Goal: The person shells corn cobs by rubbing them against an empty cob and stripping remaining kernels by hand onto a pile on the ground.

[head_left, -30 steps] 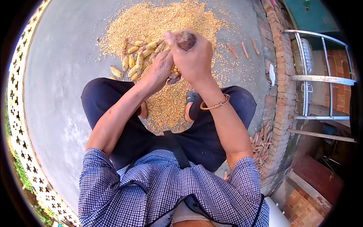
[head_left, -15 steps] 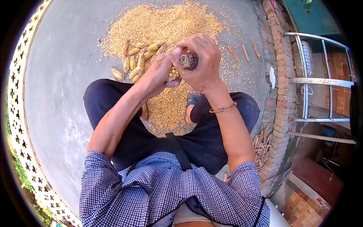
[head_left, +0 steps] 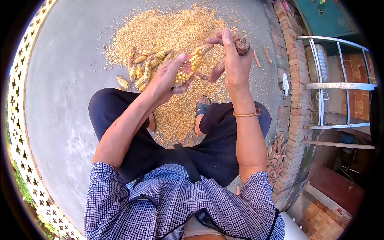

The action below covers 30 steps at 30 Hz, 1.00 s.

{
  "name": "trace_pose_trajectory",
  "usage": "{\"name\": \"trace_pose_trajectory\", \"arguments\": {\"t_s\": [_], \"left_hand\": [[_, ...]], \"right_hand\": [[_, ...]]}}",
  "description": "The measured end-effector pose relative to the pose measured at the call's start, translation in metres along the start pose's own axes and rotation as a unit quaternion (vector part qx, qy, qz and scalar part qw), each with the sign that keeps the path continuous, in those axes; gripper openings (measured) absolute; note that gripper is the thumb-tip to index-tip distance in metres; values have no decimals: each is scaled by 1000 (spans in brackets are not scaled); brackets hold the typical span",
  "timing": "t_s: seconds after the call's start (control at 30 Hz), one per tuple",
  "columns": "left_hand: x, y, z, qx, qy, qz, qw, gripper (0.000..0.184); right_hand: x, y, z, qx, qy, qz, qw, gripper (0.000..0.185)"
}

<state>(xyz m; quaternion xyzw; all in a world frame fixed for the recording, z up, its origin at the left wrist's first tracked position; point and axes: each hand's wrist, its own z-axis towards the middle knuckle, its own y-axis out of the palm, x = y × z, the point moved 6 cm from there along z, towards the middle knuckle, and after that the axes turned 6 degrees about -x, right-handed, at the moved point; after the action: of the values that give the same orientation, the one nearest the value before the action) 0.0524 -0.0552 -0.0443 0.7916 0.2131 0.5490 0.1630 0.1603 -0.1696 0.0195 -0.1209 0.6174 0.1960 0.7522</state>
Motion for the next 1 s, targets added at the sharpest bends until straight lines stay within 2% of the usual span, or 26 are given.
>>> {"name": "trace_pose_trajectory", "arguments": {"t_s": [0.07,0.13,0.17,0.2,0.3,0.37,0.43,0.47,0.5,0.57,0.63,0.67,0.7,0.77,0.83,0.87,0.93,1.0], "left_hand": [[2,2,0,-22,-6,-42,999,41],[8,7,-2,-85,29,9,996,35],[11,9,-5,-115,46,35,992,34],[10,5,-9,-99,14,44,994,38],[14,4,-12,-116,74,185,973,39],[15,7,-14,-98,115,309,939,38],[17,9,-19,-76,154,429,887,37],[17,14,-19,-79,196,423,881,36],[11,12,-15,-77,172,492,850,37],[-2,5,-11,-74,115,625,769,40],[1,5,-10,-71,131,549,822,47],[4,3,-8,-65,136,503,851,49],[8,1,-7,-56,142,456,877,51],[7,-5,-6,-54,61,309,948,55],[3,-5,-9,-55,-25,149,987,59],[7,2,-11,-69,-16,72,995,58],[10,0,-10,-95,-15,27,995,56],[10,0,-12,-103,-22,-9,994,56]], "right_hand": [[-7,10,-12,-41,4,-37,998,30],[-12,16,-12,-85,-115,-194,970,29],[-22,20,-16,-93,-207,-276,934,31],[-38,30,-20,-100,-295,-352,883,33],[-27,48,-31,-162,-309,-409,843,35],[-10,48,-32,-177,-220,-426,860,32],[-13,51,-31,-116,-183,-432,875,29],[-9,54,-31,-110,-164,-446,873,29],[-7,55,-29,-101,-148,-461,869,29],[-1,51,-24,-109,-35,-445,888,34],[8,39,-10,-127,39,-428,894,37],[31,25,-4,-139,144,-276,940,35],[27,16,-2,-103,110,-187,971,34],[17,0,3,-28,40,-1,999,31],[9,-11,0,32,19,8,999,29],[5,-14,-2,61,7,12,998,27],[-6,-3,-10,21,-6,-2,1000,27],[-15,9,-15,-45,-94,-111,988,31]]}}
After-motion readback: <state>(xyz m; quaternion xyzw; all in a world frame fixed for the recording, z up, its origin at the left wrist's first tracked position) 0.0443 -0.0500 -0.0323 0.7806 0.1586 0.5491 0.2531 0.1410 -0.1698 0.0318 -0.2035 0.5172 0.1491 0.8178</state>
